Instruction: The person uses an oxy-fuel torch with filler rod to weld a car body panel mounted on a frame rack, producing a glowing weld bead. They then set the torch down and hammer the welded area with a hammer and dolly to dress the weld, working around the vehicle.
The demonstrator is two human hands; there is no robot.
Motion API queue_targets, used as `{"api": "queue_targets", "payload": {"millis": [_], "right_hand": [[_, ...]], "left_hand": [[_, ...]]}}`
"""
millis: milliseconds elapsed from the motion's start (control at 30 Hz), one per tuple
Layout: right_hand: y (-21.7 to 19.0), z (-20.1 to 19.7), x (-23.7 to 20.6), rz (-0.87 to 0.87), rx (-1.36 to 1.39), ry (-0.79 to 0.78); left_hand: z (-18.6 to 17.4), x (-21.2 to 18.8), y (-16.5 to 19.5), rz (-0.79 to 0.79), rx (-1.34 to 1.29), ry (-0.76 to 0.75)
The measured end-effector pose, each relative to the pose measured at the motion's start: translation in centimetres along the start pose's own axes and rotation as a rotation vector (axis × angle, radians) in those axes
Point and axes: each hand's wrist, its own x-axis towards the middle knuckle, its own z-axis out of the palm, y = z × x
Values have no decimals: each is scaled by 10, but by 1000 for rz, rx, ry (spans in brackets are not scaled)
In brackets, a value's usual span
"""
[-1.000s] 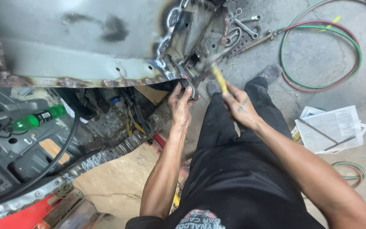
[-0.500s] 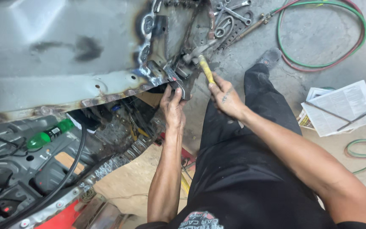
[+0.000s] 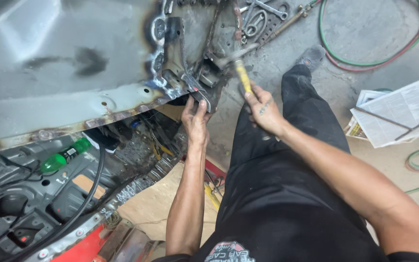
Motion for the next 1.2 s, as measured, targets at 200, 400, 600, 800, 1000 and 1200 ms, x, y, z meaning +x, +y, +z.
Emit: {"api": "queue_targets", "payload": {"millis": [200,400,600,800,1000,1200], "right_hand": [[5,-2,-3,111,-5,-65],[24,-8,6,50,-71,-101],[44,-3,7,-433,-156,52],[31,-2,5,78,36,37],[21,-4,-2,73,76,-83],[19,-8,8,170,-21,-164]], "left_hand": [[3,-2,-1,-43,50,2],[7,1,-3,-101,103,81],[3,-3,-8,-97,95,111],[5,-1,-10,-95,95,85],[4,-3,-13,-84,106,74],[0,4,-20,-68,131,92]]}}
